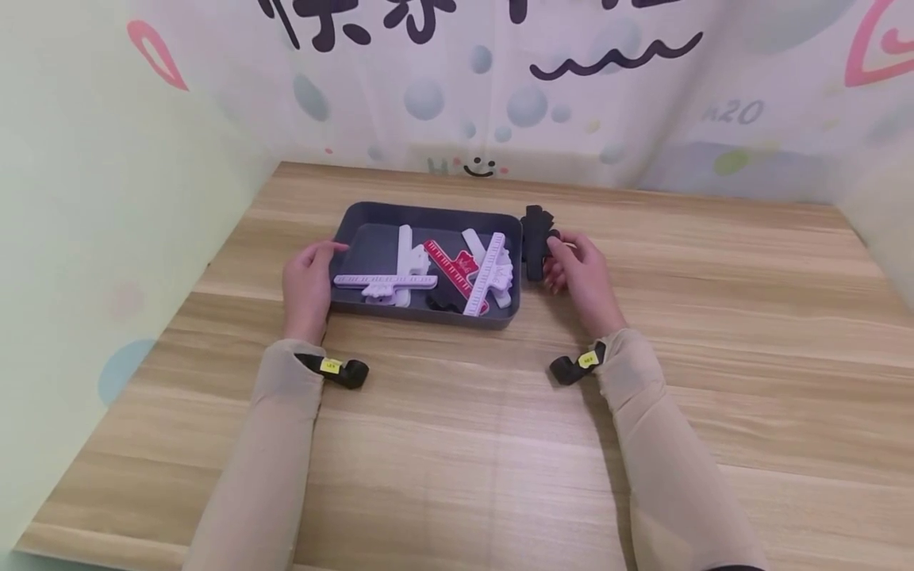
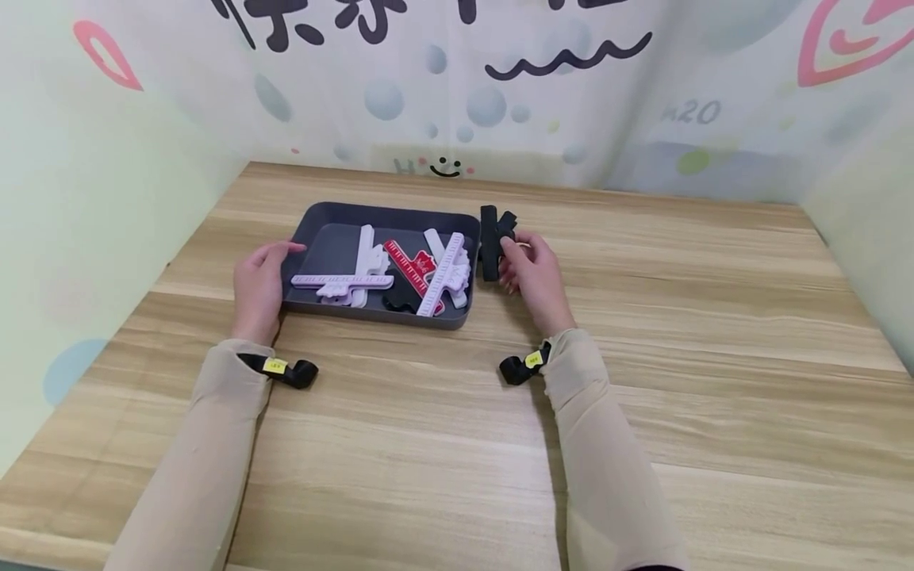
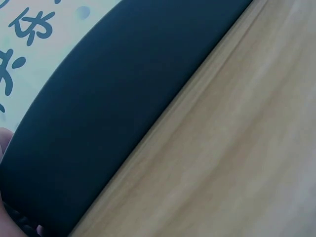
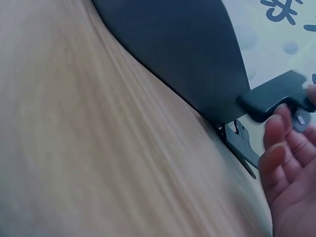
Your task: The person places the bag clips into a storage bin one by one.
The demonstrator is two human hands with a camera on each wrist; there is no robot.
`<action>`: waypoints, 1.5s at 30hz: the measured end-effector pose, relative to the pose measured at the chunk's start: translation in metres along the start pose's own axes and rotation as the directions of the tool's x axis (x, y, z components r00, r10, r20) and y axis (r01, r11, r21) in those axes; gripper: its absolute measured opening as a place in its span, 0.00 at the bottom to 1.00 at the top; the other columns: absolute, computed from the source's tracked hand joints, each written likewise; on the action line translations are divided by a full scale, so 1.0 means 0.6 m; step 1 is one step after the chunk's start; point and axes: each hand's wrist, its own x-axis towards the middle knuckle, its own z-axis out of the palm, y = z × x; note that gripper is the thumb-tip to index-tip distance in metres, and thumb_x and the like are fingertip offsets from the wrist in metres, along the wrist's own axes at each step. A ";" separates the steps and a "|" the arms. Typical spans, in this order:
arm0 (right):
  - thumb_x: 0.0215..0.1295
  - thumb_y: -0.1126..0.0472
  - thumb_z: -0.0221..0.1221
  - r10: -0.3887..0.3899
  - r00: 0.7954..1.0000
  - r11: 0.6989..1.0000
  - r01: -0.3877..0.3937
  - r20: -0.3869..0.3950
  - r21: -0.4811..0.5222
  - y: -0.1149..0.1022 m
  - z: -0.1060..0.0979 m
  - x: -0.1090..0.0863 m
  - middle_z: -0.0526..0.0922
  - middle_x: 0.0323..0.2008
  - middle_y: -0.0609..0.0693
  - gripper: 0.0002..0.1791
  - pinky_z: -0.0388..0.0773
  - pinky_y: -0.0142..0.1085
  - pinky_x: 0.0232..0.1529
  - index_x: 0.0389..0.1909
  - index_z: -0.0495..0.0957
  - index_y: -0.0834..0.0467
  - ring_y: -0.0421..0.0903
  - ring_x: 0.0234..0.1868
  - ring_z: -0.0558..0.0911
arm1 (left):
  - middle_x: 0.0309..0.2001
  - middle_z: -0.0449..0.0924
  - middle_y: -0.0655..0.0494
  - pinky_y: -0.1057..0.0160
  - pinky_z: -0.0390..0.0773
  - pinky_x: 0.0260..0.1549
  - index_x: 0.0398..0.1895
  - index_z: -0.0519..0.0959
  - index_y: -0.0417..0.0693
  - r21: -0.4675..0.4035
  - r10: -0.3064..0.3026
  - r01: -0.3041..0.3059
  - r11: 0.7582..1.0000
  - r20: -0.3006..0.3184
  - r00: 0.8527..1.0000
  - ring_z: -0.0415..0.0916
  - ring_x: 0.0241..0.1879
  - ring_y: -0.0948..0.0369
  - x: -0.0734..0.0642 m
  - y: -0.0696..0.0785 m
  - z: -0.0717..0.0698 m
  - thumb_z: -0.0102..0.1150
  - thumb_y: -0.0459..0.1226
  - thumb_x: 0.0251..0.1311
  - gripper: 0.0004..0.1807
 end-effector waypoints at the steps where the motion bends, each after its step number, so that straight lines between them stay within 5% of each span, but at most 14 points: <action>1: 0.60 0.49 0.55 -0.008 1.000 0.999 0.008 -0.007 0.036 -0.001 0.000 -0.001 0.74 0.22 0.54 0.20 0.70 0.31 0.16 0.46 0.68 0.59 0.43 0.17 0.72 | 0.55 0.71 0.59 0.65 0.56 0.57 0.40 0.81 0.51 -0.001 0.003 -0.003 1.000 -0.001 1.000 0.62 0.56 0.66 0.000 0.000 0.000 0.43 0.50 0.63 0.19; 5: 0.61 0.51 0.54 -0.019 0.999 0.989 0.024 -0.030 0.148 -0.006 0.003 -0.004 0.74 0.22 0.54 0.17 0.71 0.31 0.17 0.45 0.67 0.57 0.42 0.18 0.73 | 0.55 0.71 0.59 0.65 0.57 0.57 0.40 0.81 0.51 -0.003 0.007 -0.007 1.000 -0.002 1.000 0.63 0.56 0.66 -0.001 -0.002 -0.001 0.43 0.50 0.63 0.19; 10: 0.62 0.51 0.53 -0.030 0.999 0.989 0.031 -0.011 0.144 -0.014 0.017 -0.009 0.74 0.24 0.57 0.19 0.70 0.33 0.18 0.50 0.65 0.53 0.46 0.18 0.72 | 0.55 0.71 0.59 0.65 0.57 0.57 0.40 0.81 0.51 0.000 0.011 -0.011 1.000 -0.001 1.000 0.63 0.56 0.67 -0.004 -0.002 -0.002 0.44 0.49 0.63 0.18; 17: 0.60 0.51 0.55 -0.029 1.000 0.997 0.029 -0.004 0.069 -0.028 0.042 -0.017 0.75 0.27 0.57 0.21 0.72 0.31 0.20 0.52 0.65 0.55 0.45 0.21 0.74 | 0.56 0.70 0.58 0.65 0.56 0.58 0.40 0.81 0.50 -0.012 0.009 -0.009 1.000 0.005 1.000 0.62 0.57 0.67 -0.005 -0.002 -0.002 0.44 0.49 0.63 0.18; 26: 0.55 0.43 0.56 0.009 0.999 0.984 0.001 0.051 -0.176 -0.050 0.082 -0.030 0.77 0.33 0.55 0.27 0.73 0.38 0.25 0.55 0.66 0.48 0.52 0.28 0.75 | 0.58 0.69 0.57 0.65 0.55 0.58 0.40 0.81 0.50 -0.002 -0.001 0.001 1.000 0.002 1.000 0.61 0.58 0.66 -0.006 -0.002 -0.002 0.44 0.50 0.62 0.19; 34: 0.55 0.42 0.57 -0.103 0.991 0.967 0.119 0.082 -0.226 -0.064 0.112 -0.045 0.76 0.32 0.52 0.25 0.75 0.43 0.25 0.52 0.69 0.48 0.54 0.25 0.74 | 0.57 0.69 0.58 0.65 0.56 0.58 0.40 0.81 0.50 -0.003 0.004 -0.004 1.000 -0.003 1.000 0.62 0.57 0.66 -0.002 -0.002 -0.004 0.44 0.50 0.62 0.19; 45: 0.50 0.37 0.58 -0.061 0.985 0.940 0.111 0.160 -0.324 -0.056 0.142 -0.039 0.75 0.30 0.49 0.29 0.73 0.40 0.21 0.50 0.69 0.49 0.45 0.28 0.80 | 0.54 0.72 0.60 0.65 0.58 0.57 0.39 0.81 0.50 -0.019 0.016 -0.017 1.000 -0.009 1.000 0.64 0.55 0.66 -0.002 -0.006 -0.002 0.45 0.49 0.62 0.18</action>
